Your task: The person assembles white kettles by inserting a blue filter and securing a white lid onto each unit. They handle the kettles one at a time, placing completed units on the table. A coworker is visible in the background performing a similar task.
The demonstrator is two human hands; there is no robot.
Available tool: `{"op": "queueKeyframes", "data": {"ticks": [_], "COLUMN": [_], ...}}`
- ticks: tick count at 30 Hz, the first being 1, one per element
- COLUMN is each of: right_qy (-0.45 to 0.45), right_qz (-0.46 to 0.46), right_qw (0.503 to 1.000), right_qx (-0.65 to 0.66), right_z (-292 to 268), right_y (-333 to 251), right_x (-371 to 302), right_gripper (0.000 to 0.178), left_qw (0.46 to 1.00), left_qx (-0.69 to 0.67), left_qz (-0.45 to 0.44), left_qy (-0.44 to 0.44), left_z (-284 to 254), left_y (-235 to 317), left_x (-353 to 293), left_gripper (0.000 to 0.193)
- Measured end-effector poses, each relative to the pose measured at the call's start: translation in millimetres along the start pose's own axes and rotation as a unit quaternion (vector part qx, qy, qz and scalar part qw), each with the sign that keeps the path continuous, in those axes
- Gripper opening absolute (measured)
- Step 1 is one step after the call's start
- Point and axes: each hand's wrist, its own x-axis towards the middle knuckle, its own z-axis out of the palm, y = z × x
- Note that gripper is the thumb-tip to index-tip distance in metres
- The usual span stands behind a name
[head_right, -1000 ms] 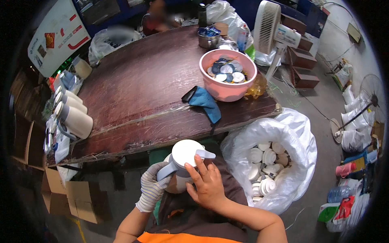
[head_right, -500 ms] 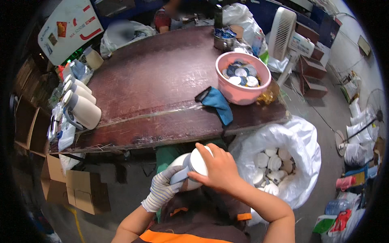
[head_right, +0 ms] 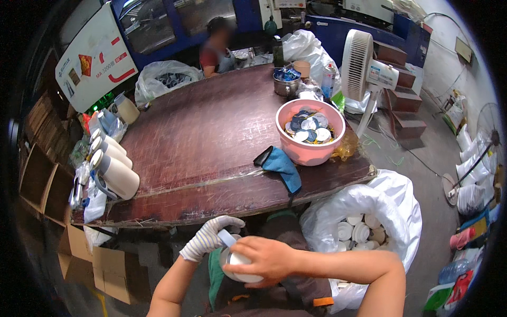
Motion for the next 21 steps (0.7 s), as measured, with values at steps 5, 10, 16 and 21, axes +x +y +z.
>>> {"op": "queueKeyframes", "data": {"ticks": [5, 10, 16, 21], "right_qy": [-0.056, 0.023, 0.156, 0.05], "right_qz": [-0.138, 0.024, 0.427, 0.313], "right_qw": [0.987, 0.999, 0.888, 0.948], "right_qx": [0.058, -0.01, -0.072, 0.028], "right_z": [5.5, 5.7, 34.4, 7.9], "right_y": [-9.9, -5.6, 35.9, -0.7], "right_x": [8.8, -13.7, -61.5, -38.1], "right_gripper": [0.067, 0.067, 0.058, 0.066], "left_qw": [0.995, 0.983, 0.977, 0.989], "left_qx": [-0.078, 0.119, 0.203, -0.01], "left_qz": [-0.015, -0.048, -0.058, 0.002], "left_qy": [-0.059, 0.129, 0.036, 0.148], "left_z": [35.0, 26.2, 75.6, 35.0], "left_y": [-0.2, 2.3, 18.8, -18.9], "left_x": [25.8, 15.2, -46.2, -32.4], "left_gripper": [0.032, 0.015, 0.044, 0.036]}}
